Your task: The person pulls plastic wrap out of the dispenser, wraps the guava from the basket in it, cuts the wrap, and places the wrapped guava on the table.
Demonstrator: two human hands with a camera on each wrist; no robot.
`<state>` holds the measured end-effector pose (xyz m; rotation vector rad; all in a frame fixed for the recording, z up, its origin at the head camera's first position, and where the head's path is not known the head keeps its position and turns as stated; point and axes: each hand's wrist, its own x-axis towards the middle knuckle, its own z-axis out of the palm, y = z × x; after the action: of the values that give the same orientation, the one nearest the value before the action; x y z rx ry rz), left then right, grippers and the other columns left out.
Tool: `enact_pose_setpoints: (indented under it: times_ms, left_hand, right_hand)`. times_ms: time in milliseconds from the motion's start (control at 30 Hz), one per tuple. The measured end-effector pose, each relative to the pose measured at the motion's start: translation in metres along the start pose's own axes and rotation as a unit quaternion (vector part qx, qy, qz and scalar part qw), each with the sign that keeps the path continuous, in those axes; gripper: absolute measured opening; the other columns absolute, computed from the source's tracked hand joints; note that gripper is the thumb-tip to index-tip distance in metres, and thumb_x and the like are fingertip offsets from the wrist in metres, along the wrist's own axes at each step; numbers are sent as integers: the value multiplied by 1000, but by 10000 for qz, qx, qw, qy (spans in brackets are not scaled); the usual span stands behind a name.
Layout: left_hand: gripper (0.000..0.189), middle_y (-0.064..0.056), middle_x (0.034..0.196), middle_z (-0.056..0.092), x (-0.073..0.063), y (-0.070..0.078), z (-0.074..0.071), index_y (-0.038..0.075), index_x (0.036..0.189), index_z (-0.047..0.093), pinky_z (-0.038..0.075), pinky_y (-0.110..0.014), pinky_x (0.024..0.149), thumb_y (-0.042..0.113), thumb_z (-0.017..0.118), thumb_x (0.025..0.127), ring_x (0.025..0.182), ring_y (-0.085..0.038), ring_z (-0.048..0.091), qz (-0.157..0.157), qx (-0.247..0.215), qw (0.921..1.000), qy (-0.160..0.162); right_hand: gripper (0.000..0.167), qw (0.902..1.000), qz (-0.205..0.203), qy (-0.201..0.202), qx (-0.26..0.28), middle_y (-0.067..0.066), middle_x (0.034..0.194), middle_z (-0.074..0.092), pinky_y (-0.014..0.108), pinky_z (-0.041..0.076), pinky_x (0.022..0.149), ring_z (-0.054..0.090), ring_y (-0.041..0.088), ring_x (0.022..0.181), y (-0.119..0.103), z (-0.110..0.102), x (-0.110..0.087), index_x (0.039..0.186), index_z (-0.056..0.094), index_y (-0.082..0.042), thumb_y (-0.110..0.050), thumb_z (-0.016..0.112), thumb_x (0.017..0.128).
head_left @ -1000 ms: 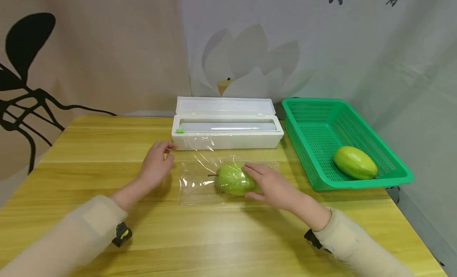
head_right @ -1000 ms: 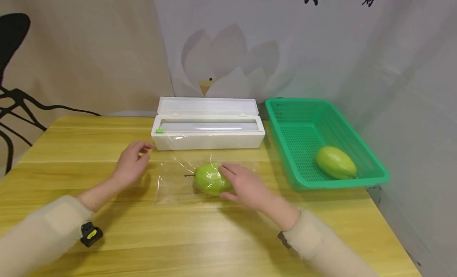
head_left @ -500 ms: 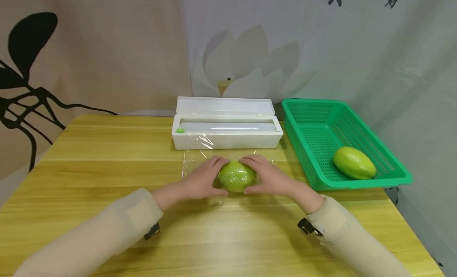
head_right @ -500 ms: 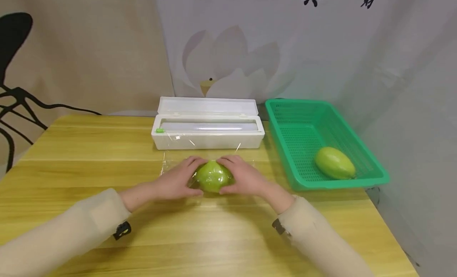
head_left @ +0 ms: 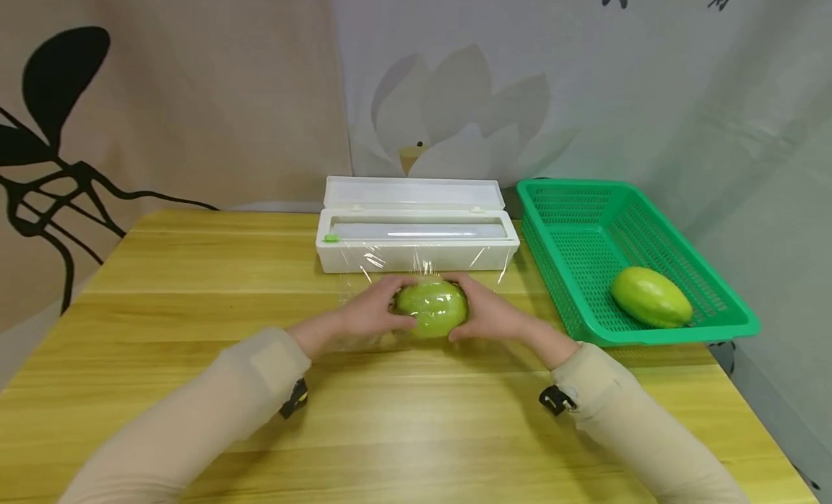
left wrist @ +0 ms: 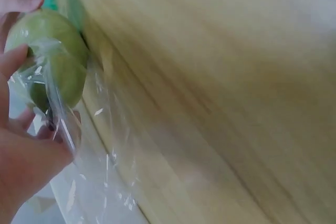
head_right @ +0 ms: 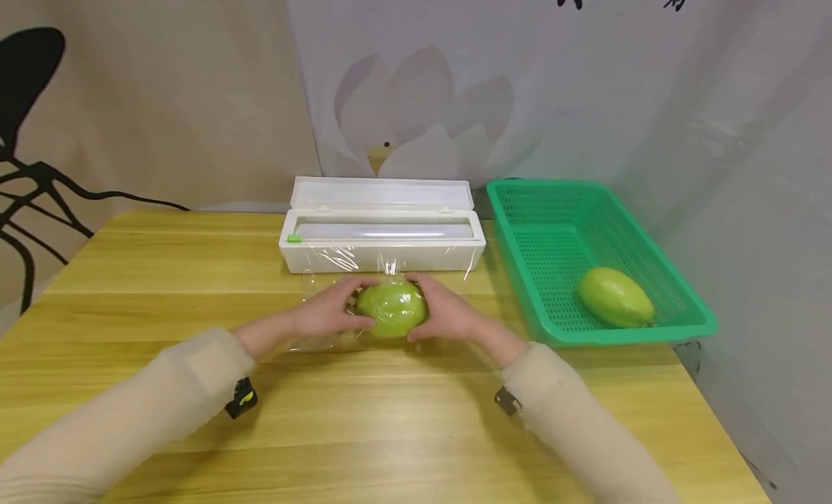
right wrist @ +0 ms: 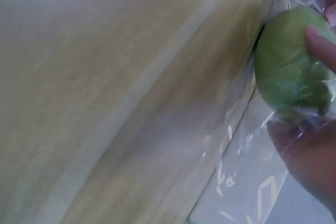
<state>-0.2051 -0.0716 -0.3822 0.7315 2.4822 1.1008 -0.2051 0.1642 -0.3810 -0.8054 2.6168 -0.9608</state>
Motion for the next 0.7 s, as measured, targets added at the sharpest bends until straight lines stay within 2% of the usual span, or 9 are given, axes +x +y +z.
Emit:
enact_pose_setpoints:
  times_ms: [100, 200, 267, 333, 433, 500, 600, 700]
  left_hand:
    - [69, -15, 137, 45, 6, -2, -5, 5, 141, 35, 40, -43, 105, 26, 69, 84, 123, -29, 47, -136, -338, 9992, -146]
    - [71, -19, 139, 42, 10, -5, -10, 2, 141, 31, 38, -44, 107, 28, 67, 86, 126, -33, 45, -222, -536, 9979, -297]
    - [77, -18, 141, 39, 13, -6, -12, 3, 141, 29, 35, -44, 109, 29, 70, 82, 129, -32, 41, -331, -652, 9966, -366]
    - [82, -17, 140, 39, 14, -7, -12, 2, 140, 27, 33, -44, 110, 26, 75, 78, 130, -31, 40, -278, -674, 9966, -389]
    - [85, -16, 139, 41, 17, -7, -10, 2, 138, 30, 31, -44, 111, 20, 80, 71, 130, -30, 40, -73, -353, 9990, -247]
    - [82, -16, 137, 41, 18, -7, -9, 1, 138, 32, 31, -44, 111, 18, 79, 73, 129, -30, 40, 35, -34, 9999, -90]
    - [78, -18, 138, 39, 18, -9, -9, 3, 140, 32, 33, -47, 110, 22, 75, 79, 128, -32, 40, -46, 292, 9995, 65]
    - [78, -18, 139, 38, 19, -12, -11, 5, 143, 29, 33, -47, 109, 26, 72, 81, 127, -32, 41, -147, 322, 9994, 55]
  right_hand:
    - [90, 9991, 252, -61, 346, 19, 133, 48, 49, 36, 107, 47, 34, 123, 4, -4, 4, 138, 33, -1, -12, 84, 64]
    - [86, 9986, 342, -20, 392, 19, 131, 48, 49, 39, 104, 48, 35, 120, 8, -8, 8, 137, 36, -1, -16, 83, 66]
    - [84, 9985, 312, 37, 451, 19, 131, 48, 48, 41, 102, 49, 35, 119, 10, -11, 10, 136, 39, 0, -16, 83, 67]
    - [81, 9979, 242, 71, 600, 20, 130, 49, 47, 43, 100, 49, 35, 118, 15, -12, 13, 136, 40, 1, -16, 82, 68]
    - [81, 9943, 323, 60, 1016, 22, 128, 50, 46, 45, 99, 50, 35, 117, 19, -15, 17, 136, 37, 3, -13, 80, 70]
    - [80, 9900, 497, 53, 1318, 23, 127, 50, 45, 45, 99, 51, 36, 116, 21, -16, 19, 137, 34, 3, -11, 79, 72]
    - [76, 9858, 682, 47, 1533, 24, 126, 50, 43, 45, 99, 52, 35, 114, 21, -18, 21, 135, 33, 4, -11, 76, 75]
    - [73, 9882, 619, -5, 1404, 24, 126, 51, 44, 45, 99, 51, 35, 115, 23, -19, 22, 134, 34, 4, -12, 76, 76]
